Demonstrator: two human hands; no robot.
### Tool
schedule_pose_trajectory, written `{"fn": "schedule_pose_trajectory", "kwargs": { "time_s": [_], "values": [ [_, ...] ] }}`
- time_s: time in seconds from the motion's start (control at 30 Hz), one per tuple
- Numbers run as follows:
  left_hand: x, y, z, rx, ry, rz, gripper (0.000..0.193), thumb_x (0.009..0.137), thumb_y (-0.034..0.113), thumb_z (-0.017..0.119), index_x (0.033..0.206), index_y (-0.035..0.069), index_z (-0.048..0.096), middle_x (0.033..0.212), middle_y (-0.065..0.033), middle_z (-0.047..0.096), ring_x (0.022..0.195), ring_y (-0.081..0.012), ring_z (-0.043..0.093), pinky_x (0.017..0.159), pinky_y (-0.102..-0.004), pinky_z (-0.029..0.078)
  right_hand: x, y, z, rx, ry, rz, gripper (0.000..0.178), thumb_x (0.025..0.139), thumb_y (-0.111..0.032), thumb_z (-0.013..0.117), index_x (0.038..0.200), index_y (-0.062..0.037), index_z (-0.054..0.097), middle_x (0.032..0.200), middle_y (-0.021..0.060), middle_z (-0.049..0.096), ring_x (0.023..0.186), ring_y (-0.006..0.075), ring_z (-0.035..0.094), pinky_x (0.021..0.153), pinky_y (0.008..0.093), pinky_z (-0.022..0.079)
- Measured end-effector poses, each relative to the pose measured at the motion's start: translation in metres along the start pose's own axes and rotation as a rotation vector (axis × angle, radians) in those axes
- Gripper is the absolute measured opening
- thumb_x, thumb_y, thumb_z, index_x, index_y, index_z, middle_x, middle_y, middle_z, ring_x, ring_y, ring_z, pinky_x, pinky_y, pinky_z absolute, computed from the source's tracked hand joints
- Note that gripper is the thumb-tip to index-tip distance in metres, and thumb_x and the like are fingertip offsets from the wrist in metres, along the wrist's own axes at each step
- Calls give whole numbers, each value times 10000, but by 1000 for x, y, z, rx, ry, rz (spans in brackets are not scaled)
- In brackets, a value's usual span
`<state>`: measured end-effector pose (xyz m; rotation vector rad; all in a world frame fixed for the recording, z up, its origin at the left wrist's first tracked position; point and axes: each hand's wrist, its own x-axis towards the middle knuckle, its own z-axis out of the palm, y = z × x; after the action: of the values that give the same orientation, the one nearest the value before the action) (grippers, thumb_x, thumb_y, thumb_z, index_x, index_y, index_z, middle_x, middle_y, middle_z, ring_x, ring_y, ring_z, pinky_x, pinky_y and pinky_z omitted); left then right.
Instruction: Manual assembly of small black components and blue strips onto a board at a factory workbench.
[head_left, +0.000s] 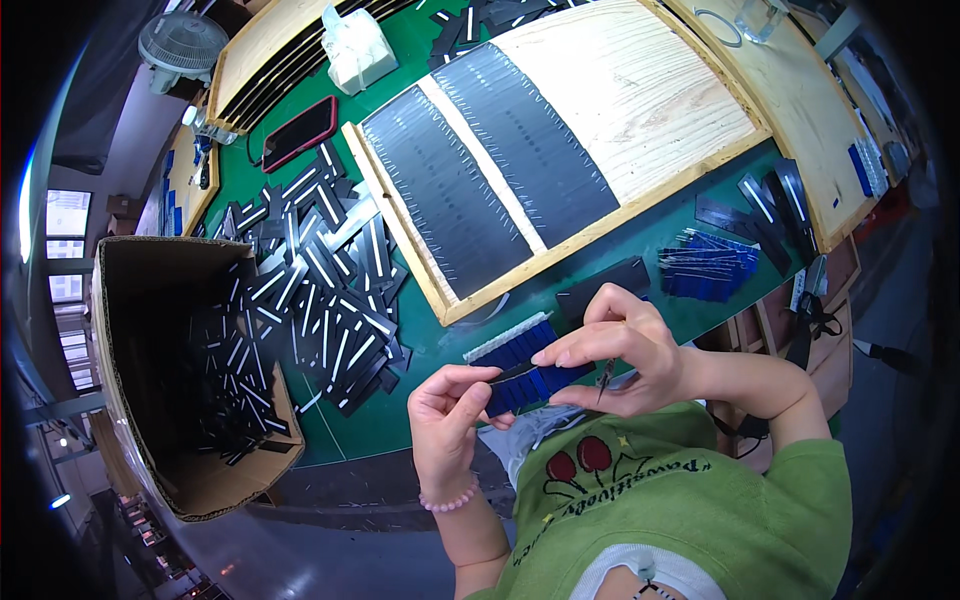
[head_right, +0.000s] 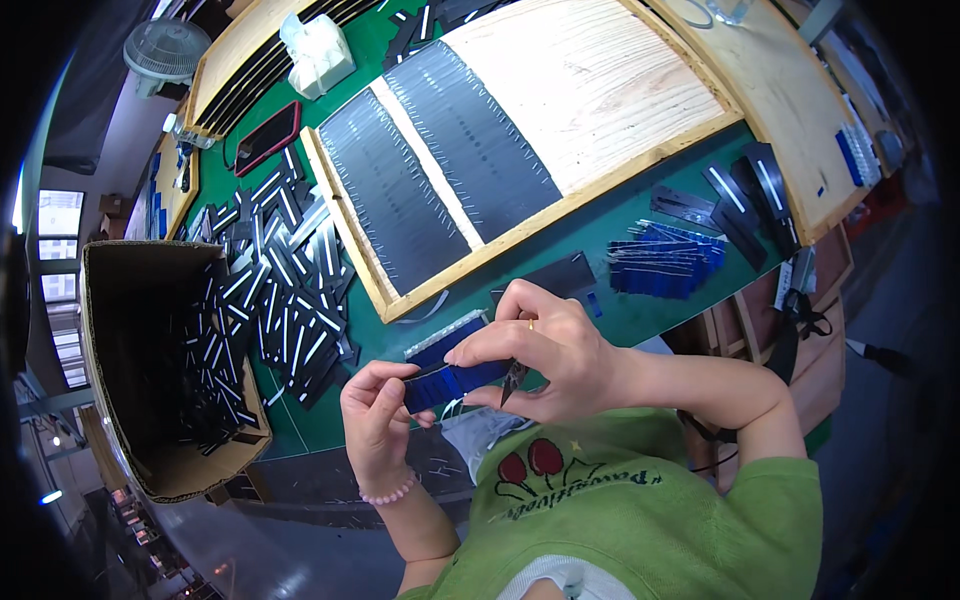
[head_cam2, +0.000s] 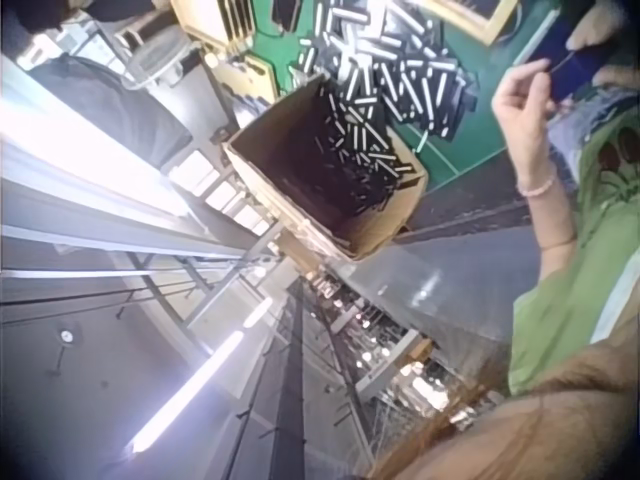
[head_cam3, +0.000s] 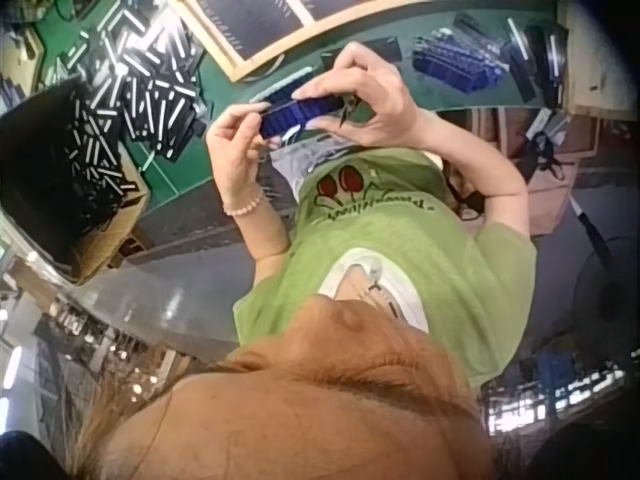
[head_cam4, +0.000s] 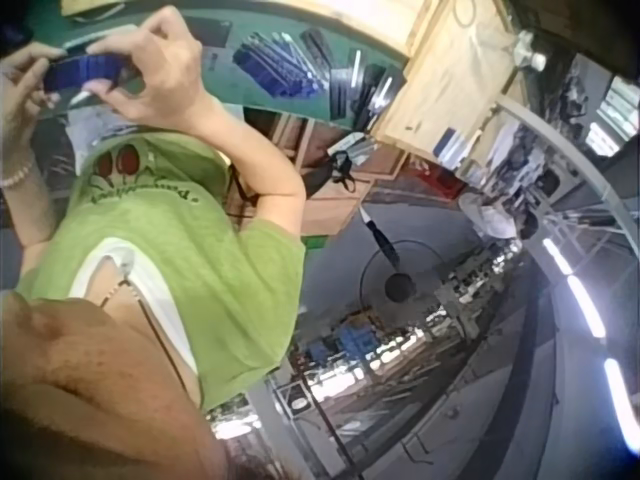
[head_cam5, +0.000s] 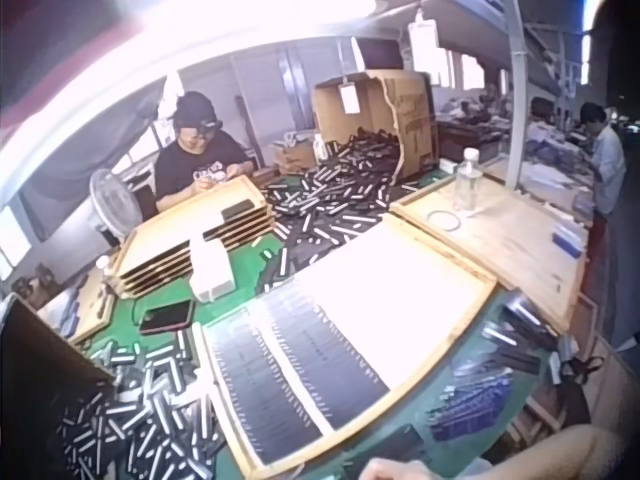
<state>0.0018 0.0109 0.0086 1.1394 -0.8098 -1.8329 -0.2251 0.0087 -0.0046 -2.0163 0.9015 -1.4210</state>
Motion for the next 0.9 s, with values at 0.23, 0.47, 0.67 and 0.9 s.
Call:
{"fn": "schedule_pose_trajectory", "kwargs": {
  "time_s": [0.23, 0.47, 0.67, 0.9],
  "values": [
    [-1, 0, 1, 7, 23, 7, 117, 825, -48, 634, 940, -69, 625, 782, -117, 660, 580, -156, 651, 523, -248, 561, 0, 2, -1, -69, -57, -21, 504, 679, -152, 836, 1062, -97, 512, 1007, 57, 705, 627, 142, 500, 618, 269, 367],
    [0, -2, 0, 4, 31, -1, 102, 814, -58, 647, 912, -61, 620, 785, -120, 660, 585, -153, 654, 520, -249, 560, 2, 2, 0, -51, -61, -43, 483, 684, -158, 831, 1060, -101, 533, 1032, 43, 704, 612, 130, 469, 588, 256, 353],
    [2, -2, 1, -19, 44, -11, 93, 814, -57, 650, 900, -59, 615, 791, -126, 664, 578, -155, 657, 514, -245, 561, 2, 5, 3, -103, -63, -66, 450, 693, -162, 825, 1047, -110, 552, 1001, 14, 713, 584, 120, 432, 547, 245, 339],
    [3, -5, 2, -23, 55, -9, 98, 806, -66, 661, 888, -54, 610, 790, -130, 665, 582, -152, 657, 519, -243, 567, 1, 5, 5, -173, -53, -84, 432, 687, -147, 818, 1039, -128, 567, 989, 0, 716, 576, 131, 404, 519, 237, 349]
  ]
}}
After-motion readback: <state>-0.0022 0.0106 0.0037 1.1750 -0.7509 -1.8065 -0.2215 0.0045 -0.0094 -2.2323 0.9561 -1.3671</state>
